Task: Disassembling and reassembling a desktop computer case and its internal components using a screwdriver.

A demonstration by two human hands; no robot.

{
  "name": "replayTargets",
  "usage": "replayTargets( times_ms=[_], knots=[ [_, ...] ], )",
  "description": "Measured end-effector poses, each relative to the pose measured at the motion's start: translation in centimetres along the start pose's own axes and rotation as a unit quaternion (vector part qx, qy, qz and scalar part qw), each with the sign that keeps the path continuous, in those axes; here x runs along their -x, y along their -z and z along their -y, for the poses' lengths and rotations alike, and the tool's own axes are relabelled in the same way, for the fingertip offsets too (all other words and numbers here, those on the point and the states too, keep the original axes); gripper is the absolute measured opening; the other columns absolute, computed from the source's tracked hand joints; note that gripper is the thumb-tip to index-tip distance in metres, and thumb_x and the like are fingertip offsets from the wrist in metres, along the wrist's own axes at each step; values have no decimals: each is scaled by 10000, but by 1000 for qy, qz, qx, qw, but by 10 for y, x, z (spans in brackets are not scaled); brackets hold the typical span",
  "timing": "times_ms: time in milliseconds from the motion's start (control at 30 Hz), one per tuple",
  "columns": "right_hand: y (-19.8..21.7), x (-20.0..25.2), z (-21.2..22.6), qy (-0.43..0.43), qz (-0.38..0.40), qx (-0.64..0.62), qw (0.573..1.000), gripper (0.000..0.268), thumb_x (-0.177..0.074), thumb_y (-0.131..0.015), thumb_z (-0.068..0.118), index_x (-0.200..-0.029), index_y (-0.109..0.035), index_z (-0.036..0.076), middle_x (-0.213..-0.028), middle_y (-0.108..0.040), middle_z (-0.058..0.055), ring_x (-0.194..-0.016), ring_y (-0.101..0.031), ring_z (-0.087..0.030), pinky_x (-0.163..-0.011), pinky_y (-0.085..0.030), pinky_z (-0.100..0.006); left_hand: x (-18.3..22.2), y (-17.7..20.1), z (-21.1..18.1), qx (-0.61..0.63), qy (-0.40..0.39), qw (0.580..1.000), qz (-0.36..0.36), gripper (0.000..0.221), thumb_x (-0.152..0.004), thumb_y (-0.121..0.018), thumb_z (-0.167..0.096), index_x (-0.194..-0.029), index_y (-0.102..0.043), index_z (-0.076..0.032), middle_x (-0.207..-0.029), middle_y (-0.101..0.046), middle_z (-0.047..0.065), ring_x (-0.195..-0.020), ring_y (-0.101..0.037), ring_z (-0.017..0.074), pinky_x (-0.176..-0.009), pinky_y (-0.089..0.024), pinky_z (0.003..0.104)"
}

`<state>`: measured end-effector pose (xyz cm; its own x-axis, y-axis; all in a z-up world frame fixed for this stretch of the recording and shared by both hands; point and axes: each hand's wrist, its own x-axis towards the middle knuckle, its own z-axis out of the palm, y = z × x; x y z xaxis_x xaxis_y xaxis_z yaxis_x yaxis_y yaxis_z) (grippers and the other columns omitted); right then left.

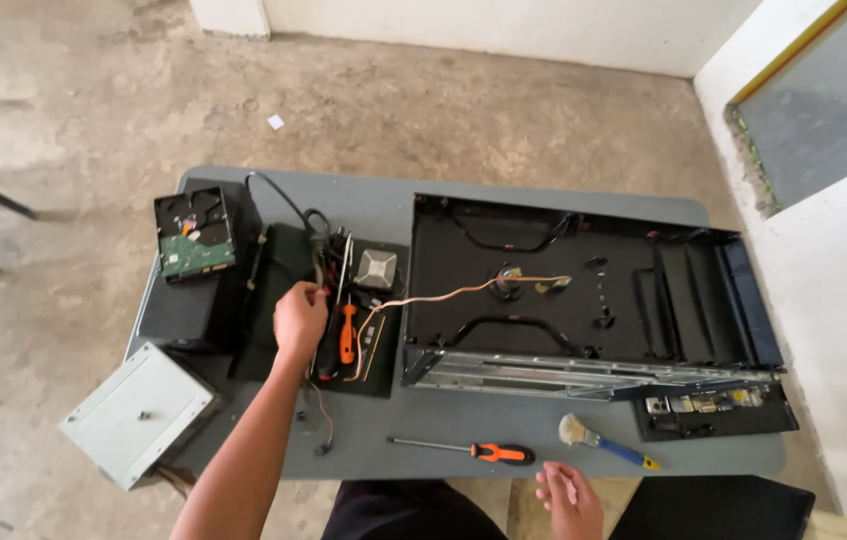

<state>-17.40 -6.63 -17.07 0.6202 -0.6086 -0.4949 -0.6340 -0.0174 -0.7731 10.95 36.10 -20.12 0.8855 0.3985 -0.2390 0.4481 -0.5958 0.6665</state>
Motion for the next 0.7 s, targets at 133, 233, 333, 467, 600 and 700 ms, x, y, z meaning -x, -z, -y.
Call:
replayTargets(
  times_ms=[133, 233, 333, 467, 600, 700],
  knots=[
    [8, 30, 38, -96, 2, 61, 994, 403, -1085, -657, 404, -1274, -809, 82, -1208, -832, -127, -1003, -748, -282, -879, -567, -477, 60, 47, -48, 117, -48, 991, -45, 329, -1081, -567, -285, -1273, -724, -69, -1164, -777, 98, -971, -778, 333, -868, -559, 432],
    [24, 29, 26, -35, 8, 59, 998, 409, -1053, -659, 393, -1259, -825, 81, -1171, -866, -118, -978, -776, -264, -876, -578, -431, 116, 91, -91, 221, -7, 975, -18, 321, -1103, -554, -287, -1310, -676, -75, -1148, -760, 68, -785, -784, 234, -779, -562, 345],
    [42, 16, 20, 74, 15, 58, 995, 340, -1012, -697, 300, -1223, -842, 77, -1086, -914, -93, -930, -817, -225, -921, -610, -362, 143, 116, -110, 289, -31, 957, -18, 237, -1115, -562, -238, -1275, -637, -81, -1097, -803, 79, -718, -683, 167, -738, -530, 328],
    [68, 27, 71, 199, -16, 111, 974, 235, -1015, -702, 165, -1206, -832, 126, -1065, -914, -26, -905, -823, -150, -924, -607, -290, 162, 157, -135, 400, -13, 916, -6, 158, -1165, -541, -194, -1283, -603, -109, -992, -782, 107, -700, -566, 135, -630, -440, 288],
    [102, 61, 155, 231, -60, 132, 962, 277, -1014, -688, 202, -1228, -827, 95, -1111, -898, -60, -994, -822, -177, -952, -588, -313, 160, 215, -148, 535, -26, 844, -22, 150, -1103, -681, -290, -1163, -644, -158, -766, -586, -35, -546, -554, 62, -483, -435, 191],
    [131, 76, 207, 331, -81, 125, 932, 236, -1116, -640, 278, -1194, -793, 116, -1089, -847, -9, -973, -778, -141, -920, -513, -267, 193, 275, -194, 523, -172, 835, -11, 233, -1103, -523, -11, -895, -521, -116, -758, -512, 32, -582, -524, 135, -552, -485, 236]
  ],
)
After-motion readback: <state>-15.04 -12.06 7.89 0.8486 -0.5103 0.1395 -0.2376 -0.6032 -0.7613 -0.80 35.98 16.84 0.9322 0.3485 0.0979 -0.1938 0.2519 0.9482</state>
